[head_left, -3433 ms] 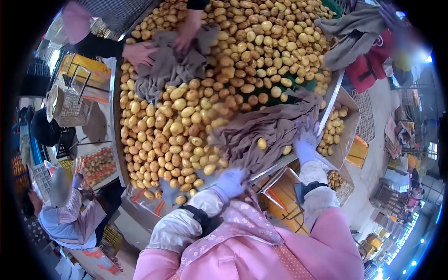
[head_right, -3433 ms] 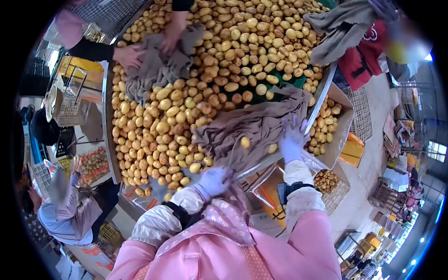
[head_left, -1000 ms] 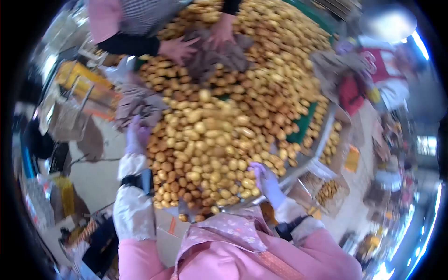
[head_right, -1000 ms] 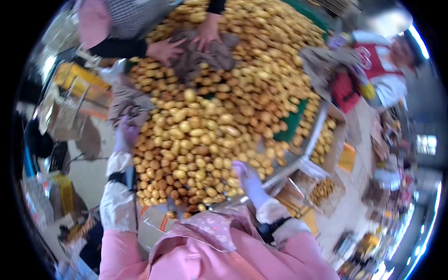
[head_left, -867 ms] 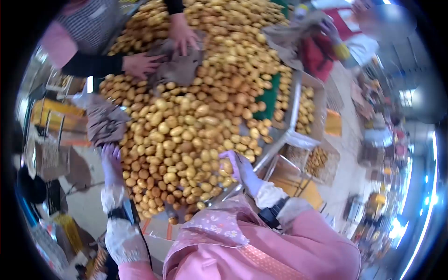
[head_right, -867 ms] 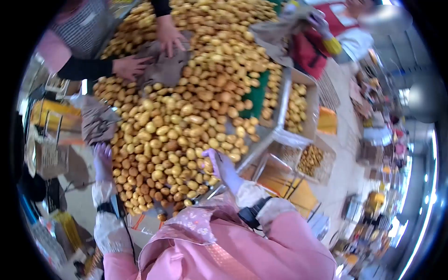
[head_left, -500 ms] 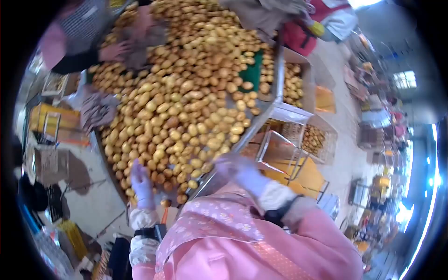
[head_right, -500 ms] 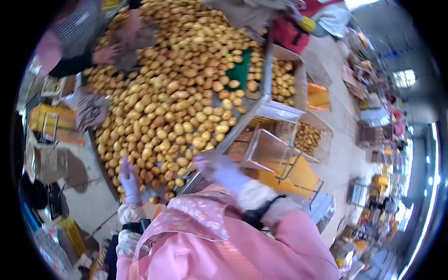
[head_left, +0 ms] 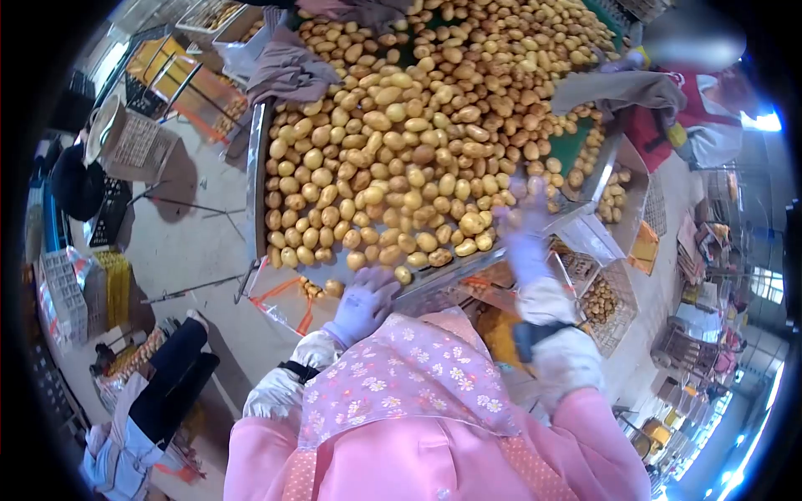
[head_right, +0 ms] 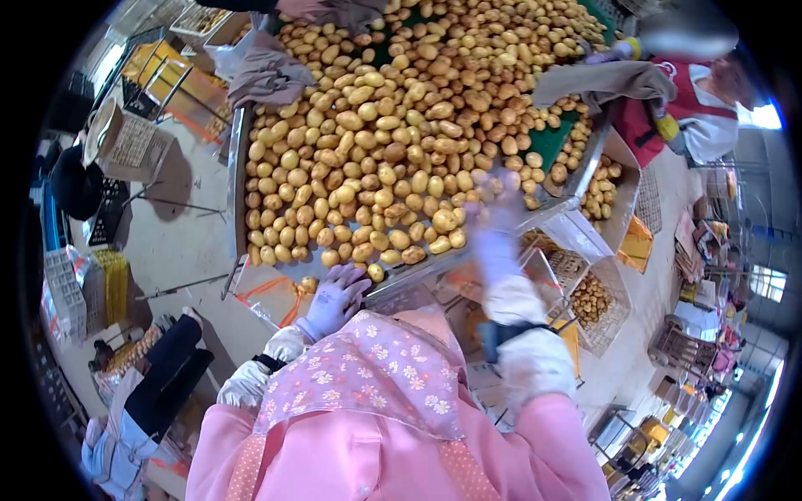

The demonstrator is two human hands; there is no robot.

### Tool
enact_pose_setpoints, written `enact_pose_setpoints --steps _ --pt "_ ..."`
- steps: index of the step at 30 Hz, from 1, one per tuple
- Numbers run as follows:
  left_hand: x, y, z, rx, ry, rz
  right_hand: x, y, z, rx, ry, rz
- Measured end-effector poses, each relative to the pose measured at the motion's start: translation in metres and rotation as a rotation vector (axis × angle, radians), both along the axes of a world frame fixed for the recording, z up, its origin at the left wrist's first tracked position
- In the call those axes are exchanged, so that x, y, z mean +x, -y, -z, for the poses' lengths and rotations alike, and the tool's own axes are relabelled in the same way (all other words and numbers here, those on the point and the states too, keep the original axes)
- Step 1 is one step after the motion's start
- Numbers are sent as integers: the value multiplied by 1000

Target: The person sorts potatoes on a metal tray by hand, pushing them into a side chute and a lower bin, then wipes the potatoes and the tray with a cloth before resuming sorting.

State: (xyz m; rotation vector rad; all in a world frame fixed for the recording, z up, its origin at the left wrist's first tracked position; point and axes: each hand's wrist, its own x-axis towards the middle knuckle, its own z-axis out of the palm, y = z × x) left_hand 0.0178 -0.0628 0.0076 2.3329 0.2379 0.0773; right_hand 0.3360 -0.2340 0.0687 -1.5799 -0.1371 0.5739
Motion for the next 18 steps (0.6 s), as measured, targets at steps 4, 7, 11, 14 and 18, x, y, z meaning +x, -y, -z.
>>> enact_pose_setpoints --steps 4,7,11,14,18 --pt "-10 -15 11 40 -73 -65 -110 -132 76 -845 1140 -504" --pt "-36 -19 10 -13 -164 -128 -132 -151 48 -908 952 -1115" --pt "-63 -43 5 -67 -104 -224 -58 -77 76 -556 1181 -1408" --pt "-62 -78 8 33 -67 -456 -6 -111 51 -773 1153 -1379" --pt "19 -135 19 92 28 -855 -63 -203 93 -882 1034 -728"
